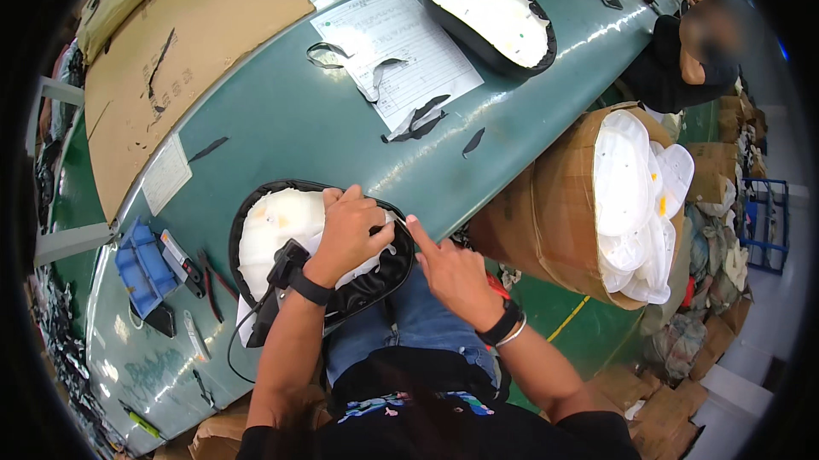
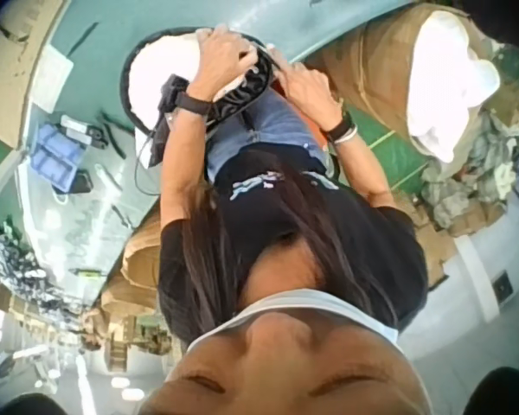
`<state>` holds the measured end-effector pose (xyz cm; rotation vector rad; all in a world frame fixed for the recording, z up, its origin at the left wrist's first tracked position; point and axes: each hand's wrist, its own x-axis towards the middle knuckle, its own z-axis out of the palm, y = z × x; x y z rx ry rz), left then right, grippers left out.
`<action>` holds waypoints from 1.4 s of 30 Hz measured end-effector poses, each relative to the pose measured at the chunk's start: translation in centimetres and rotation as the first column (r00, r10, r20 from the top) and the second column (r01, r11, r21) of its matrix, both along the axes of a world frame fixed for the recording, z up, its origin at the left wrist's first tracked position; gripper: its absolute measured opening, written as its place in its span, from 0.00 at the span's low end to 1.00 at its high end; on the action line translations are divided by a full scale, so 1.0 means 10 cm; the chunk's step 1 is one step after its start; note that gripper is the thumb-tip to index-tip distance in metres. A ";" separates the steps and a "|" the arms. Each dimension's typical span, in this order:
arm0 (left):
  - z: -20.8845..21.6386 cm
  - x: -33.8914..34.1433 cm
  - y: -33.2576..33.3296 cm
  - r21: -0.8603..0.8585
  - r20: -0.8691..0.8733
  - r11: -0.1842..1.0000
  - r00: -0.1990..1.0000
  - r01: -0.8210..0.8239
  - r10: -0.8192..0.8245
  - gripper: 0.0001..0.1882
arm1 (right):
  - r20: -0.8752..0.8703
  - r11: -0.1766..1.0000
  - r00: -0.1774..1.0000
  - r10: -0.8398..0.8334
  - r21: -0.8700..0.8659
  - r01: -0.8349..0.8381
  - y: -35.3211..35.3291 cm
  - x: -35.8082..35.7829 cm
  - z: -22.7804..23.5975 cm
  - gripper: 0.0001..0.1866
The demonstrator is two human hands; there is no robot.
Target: Assembling and trimming the edges of bicycle seat covers at a factory workbench.
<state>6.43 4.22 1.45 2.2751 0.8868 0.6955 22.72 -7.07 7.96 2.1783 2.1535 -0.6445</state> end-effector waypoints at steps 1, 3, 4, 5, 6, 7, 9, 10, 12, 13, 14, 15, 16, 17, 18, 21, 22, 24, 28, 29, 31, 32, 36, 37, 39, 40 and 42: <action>-0.01 0.00 0.01 -0.011 0.090 1.000 0.996 -0.006 0.007 0.13 | 0.038 1.000 0.999 -0.031 0.006 0.031 -0.09 -0.07 -0.03 0.34; 0.02 -0.06 0.03 -0.130 0.188 0.991 0.982 0.026 -0.001 0.13 | 0.023 0.996 0.996 -0.083 0.027 0.083 -0.30 -0.22 -0.07 0.34; 0.04 -0.09 0.07 -0.235 0.283 0.969 0.959 0.069 0.001 0.13 | 0.005 0.989 0.991 -0.136 0.058 0.136 -0.40 -0.30 -0.09 0.35; 0.02 -0.15 0.13 -0.328 0.397 0.933 0.918 0.145 -0.003 0.14 | 0.031 0.988 0.988 -0.150 0.042 0.148 -0.48 -0.38 -0.06 0.35; 0.04 -0.24 0.18 -0.528 0.538 0.829 0.828 0.184 0.159 0.15 | 0.036 0.988 0.988 -0.152 0.040 0.151 -0.49 -0.42 0.01 0.35; 0.03 -0.31 0.18 -0.639 0.576 0.740 0.769 0.211 0.277 0.15 | 0.058 0.983 0.983 -0.172 -0.051 0.175 -0.48 -0.46 0.09 0.36; 0.15 -0.42 0.20 -0.702 0.438 0.711 0.811 0.041 0.386 0.12 | 0.074 0.979 0.982 -0.172 -0.094 0.178 -0.46 -0.43 0.11 0.36; 0.24 -0.50 0.26 -0.700 0.439 0.714 0.810 0.037 0.388 0.12 | 0.073 0.980 0.983 -0.168 -0.091 0.174 -0.39 -0.38 0.11 0.36; 0.40 -0.75 0.42 0.213 0.027 0.923 0.946 -0.320 0.322 0.10 | 0.209 1.000 0.978 -0.001 0.019 -0.003 -0.14 -0.25 0.12 0.35; 0.48 -0.86 0.43 0.220 0.022 0.919 0.943 -0.328 0.331 0.10 | 0.224 0.998 0.974 0.045 0.032 -0.054 0.06 -0.16 0.12 0.34; 0.54 -0.93 0.45 0.029 -0.210 0.946 0.924 -0.322 0.321 0.10 | 0.209 0.989 0.971 0.115 0.069 -0.132 0.30 -0.04 0.12 0.32; 0.60 -0.99 0.46 -0.159 -0.430 0.923 0.866 -0.351 0.255 0.11 | 0.194 0.978 0.962 0.193 0.045 -0.205 0.52 0.04 0.10 0.33; 0.68 -1.02 0.44 -0.157 -0.431 0.920 0.863 -0.358 0.262 0.11 | 0.179 0.961 0.946 0.270 0.020 -0.277 0.69 0.10 0.10 0.33; 0.77 -1.02 0.42 -0.271 -0.303 0.915 0.929 -0.300 0.215 0.11 | 0.180 0.959 0.945 0.275 0.021 -0.283 0.84 0.14 0.10 0.33; 0.83 -1.01 0.42 -0.369 -0.165 0.901 0.970 -0.229 0.179 0.10 | 0.107 0.924 0.919 0.379 0.005 -0.381 0.99 0.16 0.08 0.33; 0.65 -0.88 0.32 -0.564 0.190 0.815 0.939 -0.135 0.287 0.09 | 0.019 0.857 0.857 0.515 -0.024 -0.514 1.22 0.04 0.08 0.33; 0.58 -0.85 0.31 -0.466 0.066 0.860 0.961 -0.208 0.268 0.09 | 0.013 0.845 0.845 0.534 -0.053 -0.533 1.27 -0.01 0.07 0.32; 0.46 -0.72 0.27 -0.205 -0.068 0.939 0.961 -0.275 0.266 0.09 | 0.059 0.833 0.831 0.553 -0.052 -0.551 1.25 -0.04 0.03 0.32; 0.19 -0.71 0.44 -0.308 -0.027 0.946 0.995 -0.097 0.094 0.09 | 0.116 0.855 0.848 0.518 -0.049 -0.516 1.03 -0.08 0.09 0.34; 0.07 -0.72 0.50 -0.522 0.101 0.848 0.980 -0.096 0.173 0.12 | 0.078 0.867 0.863 0.498 -0.024 -0.498 0.89 -0.07 0.04 0.36; 0.14 -0.75 0.57 -0.755 0.119 0.654 0.969 -0.055 0.218 0.14 | 0.082 0.931 0.928 0.363 -0.067 -0.358 0.64 -0.22 0.13 0.35; 0.16 -0.76 0.59 -0.913 0.111 0.408 0.957 -0.009 0.267 0.15 | 0.081 0.956 0.953 0.291 -0.058 -0.287 0.52 -0.28 0.11 0.35; 0.12 -0.77 0.54 -0.932 0.205 0.359 0.893 0.053 0.401 0.15 | 0.089 0.979 0.982 0.169 -0.132 -0.157 0.47 -0.49 0.26 0.34; 0.14 -0.77 0.54 -0.871 0.210 0.491 0.895 -0.011 0.393 0.15 | 0.099 0.969 0.974 0.204 -0.165 -0.186 0.56 -0.48 0.25 0.34; 0.05 -0.77 0.52 -0.812 0.271 0.583 0.864 -0.032 0.425 0.15 | 0.075 0.954 0.959 0.274 -0.144 -0.262 0.78 -0.45 0.28 0.34; 0.01 -0.77 0.51 -0.744 0.327 0.665 0.830 -0.068 0.451 0.15 | 0.080 0.953 0.957 0.279 -0.146 -0.265 0.79 -0.47 0.30 0.34; -0.02 -0.78 0.50 -0.715 0.400 0.698 0.801 -0.031 0.445 0.15 | 0.164 0.951 0.952 0.257 -0.217 -0.220 0.75 -0.51 0.34 0.34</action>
